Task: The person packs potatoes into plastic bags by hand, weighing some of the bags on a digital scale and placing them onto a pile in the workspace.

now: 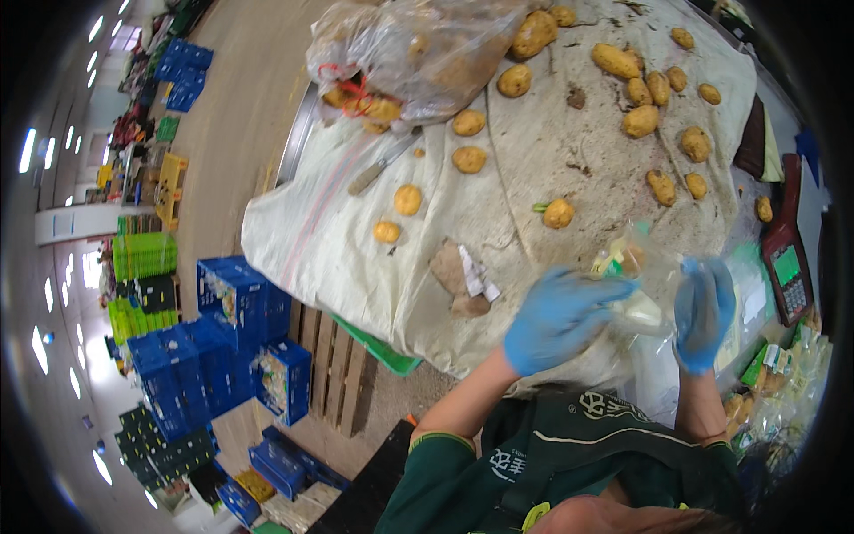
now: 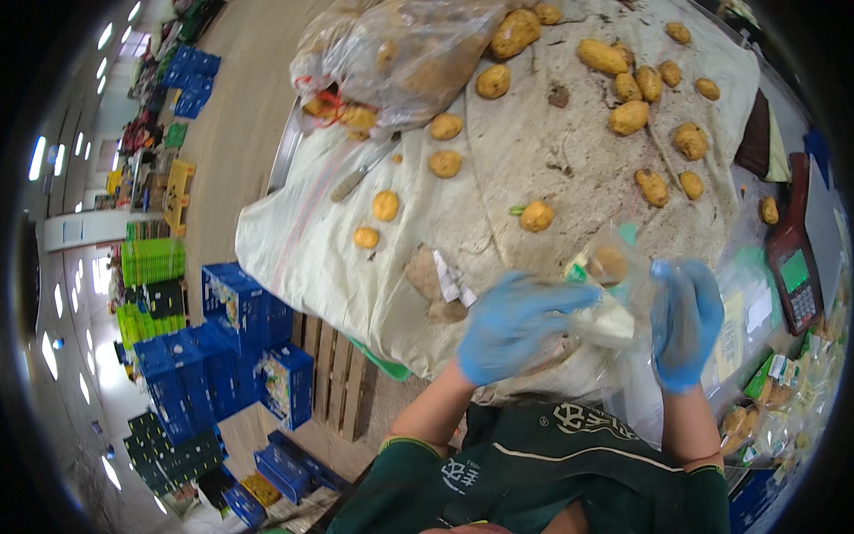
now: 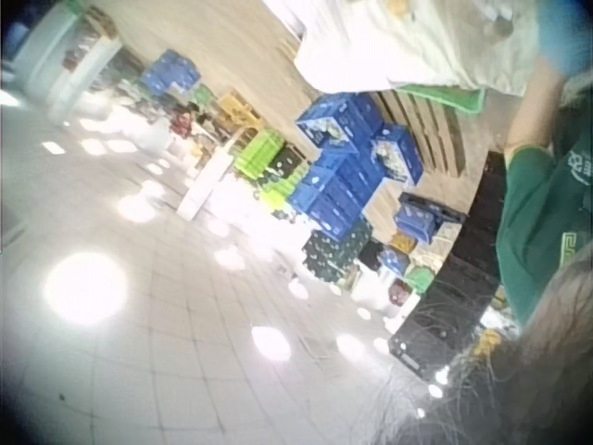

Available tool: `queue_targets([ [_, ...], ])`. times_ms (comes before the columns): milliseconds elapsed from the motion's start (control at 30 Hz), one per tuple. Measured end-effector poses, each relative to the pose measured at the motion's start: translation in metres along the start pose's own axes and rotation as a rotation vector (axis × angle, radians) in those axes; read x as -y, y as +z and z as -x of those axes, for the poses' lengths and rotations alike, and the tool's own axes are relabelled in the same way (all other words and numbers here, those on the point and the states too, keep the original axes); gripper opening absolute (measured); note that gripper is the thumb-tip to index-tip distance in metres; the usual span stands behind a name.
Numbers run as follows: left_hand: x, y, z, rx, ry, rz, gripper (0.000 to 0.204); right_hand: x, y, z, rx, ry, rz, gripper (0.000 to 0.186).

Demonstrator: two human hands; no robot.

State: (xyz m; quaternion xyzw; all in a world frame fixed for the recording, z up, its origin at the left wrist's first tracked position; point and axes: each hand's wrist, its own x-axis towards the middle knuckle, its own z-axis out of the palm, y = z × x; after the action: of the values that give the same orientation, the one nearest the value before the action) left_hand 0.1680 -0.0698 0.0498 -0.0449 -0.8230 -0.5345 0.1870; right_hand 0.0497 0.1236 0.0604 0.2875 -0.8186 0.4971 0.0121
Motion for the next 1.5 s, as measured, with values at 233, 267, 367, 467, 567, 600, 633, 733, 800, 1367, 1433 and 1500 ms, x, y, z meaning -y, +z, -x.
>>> queue_targets([
  [233,0.135,-0.068,-0.018,-0.648,-0.465,0.084,0.024,-0.033,0.018,0.022,0.315,0.846,-0.461,0.018],
  [267,0.163,-0.074,-0.024,-0.605,-0.446,-0.123,0.027,-0.040,0.019,0.031,0.312,0.850,-0.488,0.019],
  [367,0.200,-0.085,-0.072,-0.247,-0.352,-0.993,0.039,-0.028,0.022,0.029,0.366,0.885,-0.635,0.020],
  [467,0.224,-0.071,-0.121,-0.126,-0.324,-1.206,0.048,-0.032,0.021,0.022,0.344,0.878,-0.679,0.022],
  [567,0.228,-0.043,-0.166,-0.130,-0.224,-1.138,0.058,-0.040,0.019,0.014,0.351,0.907,-0.684,0.022],
  [600,0.235,-0.040,-0.177,-0.147,-0.231,-1.121,0.061,-0.044,0.023,0.014,0.363,0.931,-0.693,0.022],
  [633,0.242,-0.035,-0.192,-0.165,-0.222,-1.094,0.063,-0.046,0.025,0.015,0.357,0.950,-0.698,0.022],
  [733,0.274,-0.041,-0.208,-0.030,-0.358,-0.647,0.070,-0.042,0.024,0.012,0.489,0.923,-0.765,0.021],
  [800,0.259,-0.044,-0.223,0.049,-0.677,0.366,0.069,-0.045,0.024,0.012,0.453,0.933,-0.800,0.020],
  [1367,0.026,0.069,-0.055,0.210,-0.422,0.374,0.061,-0.062,0.013,-0.007,0.091,0.685,-0.781,0.020],
  [1433,0.022,0.086,-0.057,0.215,-0.333,-0.172,0.060,-0.066,0.020,-0.011,-0.097,0.435,-0.607,0.021],
  [1500,0.015,0.100,-0.061,0.290,-0.354,-0.569,0.059,-0.068,0.007,-0.004,-0.030,0.533,-0.576,0.018],
])
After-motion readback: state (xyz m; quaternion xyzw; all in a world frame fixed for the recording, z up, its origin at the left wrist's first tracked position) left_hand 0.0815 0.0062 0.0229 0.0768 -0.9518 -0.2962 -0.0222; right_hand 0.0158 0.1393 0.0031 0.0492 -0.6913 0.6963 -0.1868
